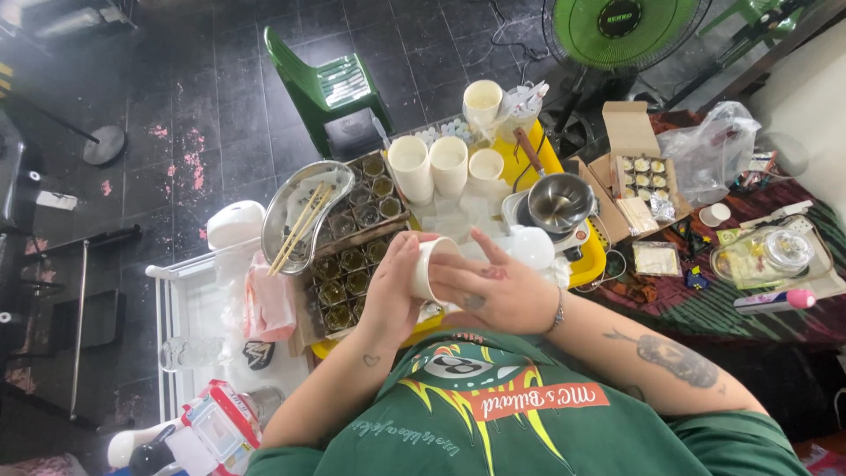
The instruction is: Clean a small white paper cup using a tissue.
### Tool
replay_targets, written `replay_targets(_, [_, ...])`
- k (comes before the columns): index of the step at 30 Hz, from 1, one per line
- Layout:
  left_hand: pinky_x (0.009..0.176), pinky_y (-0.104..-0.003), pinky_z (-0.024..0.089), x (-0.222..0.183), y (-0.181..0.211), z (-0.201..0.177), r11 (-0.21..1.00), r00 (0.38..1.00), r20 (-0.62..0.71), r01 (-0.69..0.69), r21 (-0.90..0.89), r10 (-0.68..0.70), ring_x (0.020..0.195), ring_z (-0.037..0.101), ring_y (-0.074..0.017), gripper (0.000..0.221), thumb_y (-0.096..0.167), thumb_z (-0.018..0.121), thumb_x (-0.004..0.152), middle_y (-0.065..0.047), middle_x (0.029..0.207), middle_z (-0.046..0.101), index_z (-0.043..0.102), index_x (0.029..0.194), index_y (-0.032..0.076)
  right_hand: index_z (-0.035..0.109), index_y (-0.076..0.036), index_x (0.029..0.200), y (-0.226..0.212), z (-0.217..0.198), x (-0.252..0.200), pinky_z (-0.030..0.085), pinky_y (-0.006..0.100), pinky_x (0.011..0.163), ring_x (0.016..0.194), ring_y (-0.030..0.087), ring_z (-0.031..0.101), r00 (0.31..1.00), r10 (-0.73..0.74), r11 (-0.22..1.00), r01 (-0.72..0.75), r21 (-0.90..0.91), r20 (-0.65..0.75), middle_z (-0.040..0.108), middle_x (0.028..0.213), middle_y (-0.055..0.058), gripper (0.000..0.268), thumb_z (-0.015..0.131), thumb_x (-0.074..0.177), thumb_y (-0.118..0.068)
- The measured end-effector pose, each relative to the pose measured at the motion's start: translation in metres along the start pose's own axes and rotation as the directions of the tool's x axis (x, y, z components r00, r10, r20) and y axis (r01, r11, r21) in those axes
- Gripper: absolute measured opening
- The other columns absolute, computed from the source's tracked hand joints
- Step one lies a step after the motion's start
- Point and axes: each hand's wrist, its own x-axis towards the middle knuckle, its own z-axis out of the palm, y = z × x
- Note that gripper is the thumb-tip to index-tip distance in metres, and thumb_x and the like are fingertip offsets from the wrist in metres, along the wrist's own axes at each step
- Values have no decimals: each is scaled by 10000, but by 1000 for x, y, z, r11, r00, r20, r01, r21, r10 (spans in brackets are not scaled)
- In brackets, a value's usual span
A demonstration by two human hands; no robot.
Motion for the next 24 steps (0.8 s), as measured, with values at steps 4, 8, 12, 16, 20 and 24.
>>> replay_targets(4, [815, -315, 536, -2, -6, -10, 994, 996, -11, -87, 69, 88, 925, 627, -168, 321, 300, 492, 1101, -93, 1047, 650, 563, 1224, 12, 625, -61, 1339, -14, 13, 6, 230, 599, 1235, 1273, 299, 586, 991, 132, 968, -137, 208, 39, 593, 1366, 104, 503, 770, 891, -237])
replay_targets(8, [973, -364, 521, -10, 4, -1, 362, 725, 289, -597, 716, 625, 1090, 618, -245, 307, 287, 525, 1117, -150, 1199, 636, 546, 1285, 30, 585, -42, 1378, -28, 10, 16, 323, 507, 1244, 1400, 385, 517, 937, 333, 702, -319, 637, 102, 520, 1473, 175, 450, 687, 942, -90])
replay_targets(12, [1010, -405, 541, -13, 13, -2, -72, 473, 555, -713, 697, 685, 1127, 631, -331, 364, 325, 558, 1086, -207, 1257, 607, 502, 1298, 34, 609, -56, 1377, -30, 8, 17, 436, 466, 1152, 1354, 373, 581, 894, 375, 357, -384, 852, 246, 574, 1440, 163, 428, 697, 962, -105])
replay_targets(16, [1019, -378, 534, -15, 6, -4, 166, 579, 446, -717, 677, 683, 1144, 628, -271, 321, 308, 519, 1111, -165, 1271, 615, 521, 1291, 42, 582, -39, 1360, -29, 7, 25, 312, 515, 1246, 1345, 387, 552, 960, 276, 721, -233, 653, 38, 571, 1406, 162, 484, 748, 912, -119])
replay_targets(20, [872, -286, 494, -13, -4, -18, 770, 915, 157, -399, 498, 373, 990, 586, -124, 286, 248, 475, 1132, -100, 1118, 640, 599, 1225, 7, 661, -72, 1264, -8, 24, 0, 313, 579, 1232, 1215, 318, 616, 999, 11, 980, -2, 201, -46, 576, 1304, 105, 357, 739, 931, -172])
replay_targets(24, [721, -256, 509, -8, 12, -3, 954, 991, 119, -92, 286, 60, 837, 611, -95, 301, 268, 438, 1103, -50, 973, 670, 608, 1161, 26, 722, -49, 1237, 8, 7, 0, 396, 566, 1151, 1130, 321, 636, 976, -205, 977, 209, -47, 74, 599, 1235, 128, 451, 710, 802, -170])
